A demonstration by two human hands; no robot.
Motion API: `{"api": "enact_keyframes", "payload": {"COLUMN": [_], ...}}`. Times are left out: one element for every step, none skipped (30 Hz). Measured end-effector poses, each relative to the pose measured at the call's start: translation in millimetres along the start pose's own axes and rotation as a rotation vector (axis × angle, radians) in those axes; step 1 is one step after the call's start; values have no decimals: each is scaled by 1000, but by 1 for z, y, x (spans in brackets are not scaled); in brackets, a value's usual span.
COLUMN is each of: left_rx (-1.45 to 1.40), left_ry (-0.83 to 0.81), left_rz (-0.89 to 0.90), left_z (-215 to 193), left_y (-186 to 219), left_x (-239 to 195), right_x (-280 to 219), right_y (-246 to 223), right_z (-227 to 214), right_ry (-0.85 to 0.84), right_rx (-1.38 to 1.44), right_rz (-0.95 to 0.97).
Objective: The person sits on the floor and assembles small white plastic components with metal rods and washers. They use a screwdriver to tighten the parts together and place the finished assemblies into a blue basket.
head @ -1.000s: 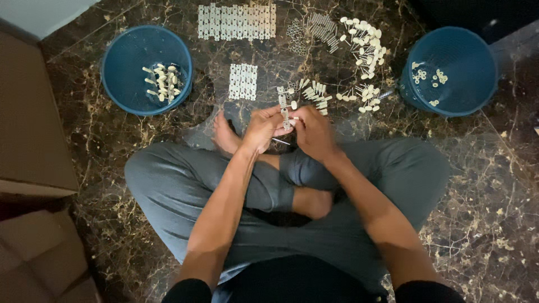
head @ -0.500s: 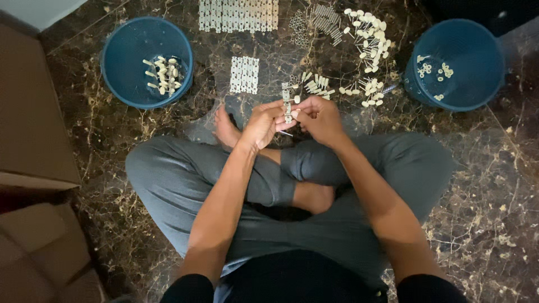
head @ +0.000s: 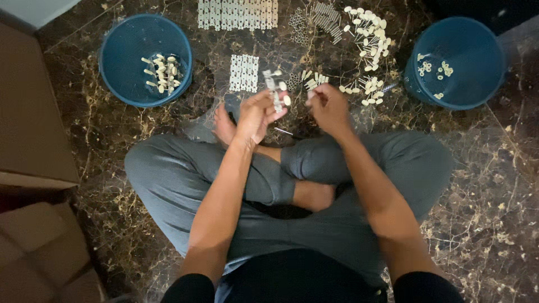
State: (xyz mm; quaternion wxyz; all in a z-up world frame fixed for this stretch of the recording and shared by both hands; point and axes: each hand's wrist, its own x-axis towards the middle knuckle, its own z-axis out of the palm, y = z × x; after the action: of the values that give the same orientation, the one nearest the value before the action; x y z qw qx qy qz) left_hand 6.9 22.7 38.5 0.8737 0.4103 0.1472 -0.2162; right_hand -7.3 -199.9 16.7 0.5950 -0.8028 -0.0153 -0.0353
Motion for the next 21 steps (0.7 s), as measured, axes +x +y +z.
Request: {"api": "enact_keyframes", "payload": {"left_rx": [36,73,71,78,85,83,113,143,140,130,121,119,127,134,134,128,123,122,113,104,104], "left_ry": [-1,-1,-2,77,156,155,140,125,126,128,131,132,136,140,137,125,116,115,117,118,119], "left_rz": [53,107,108,149,190,190,220,249,252,254,252,251,246,241,242,242,243,247,243,239,239], "left_z": [-9,-19,-13,-8,-3,-1,0,1,3,4,6,5,4,3,1,-1,-4,-5,-6,-8,-8], "left_y": [0,0,6,12,18,19,20,22,22,22,20,19,18,17,14,12,10,9,8,6,5], "left_x": [5,10,7,3,0,-2,-3,-5,-5,-6,-7,-6,-4,-2,0,3,5,7,7,8,8], "right_x": [3,6,9,12,15,18,22,26,33,39,43,42,40,39,42,44,48,47,46,44,44], "right_y": [6,12,13,15,17,28,39,50,60,71,82,74,65,57,74,91,108,106,104,103,98], "right_z": [-2,-3,-1,2,4,7,10,14,7,-1,-8,-12,-17,-22,-21,-20,-17,-16,-15,-13,-13], "right_ry": [45,91,90,44,-3,-3,13,29,27,46,66,64,60,56,59,27,-6,-5,-12,-20,-20], "right_rx": [-146,-292,-294,-415,-536,-538,-605,-672,-674,-702,-729,-730,-736,-743,-744,-758,-770,-771,-812,-854,-854], "right_rz": [-33,-66,-67,-65,-61,-62,-35,-9,-12,7,31,31,68,105,104,70,34,31,11,-8,-9]}}
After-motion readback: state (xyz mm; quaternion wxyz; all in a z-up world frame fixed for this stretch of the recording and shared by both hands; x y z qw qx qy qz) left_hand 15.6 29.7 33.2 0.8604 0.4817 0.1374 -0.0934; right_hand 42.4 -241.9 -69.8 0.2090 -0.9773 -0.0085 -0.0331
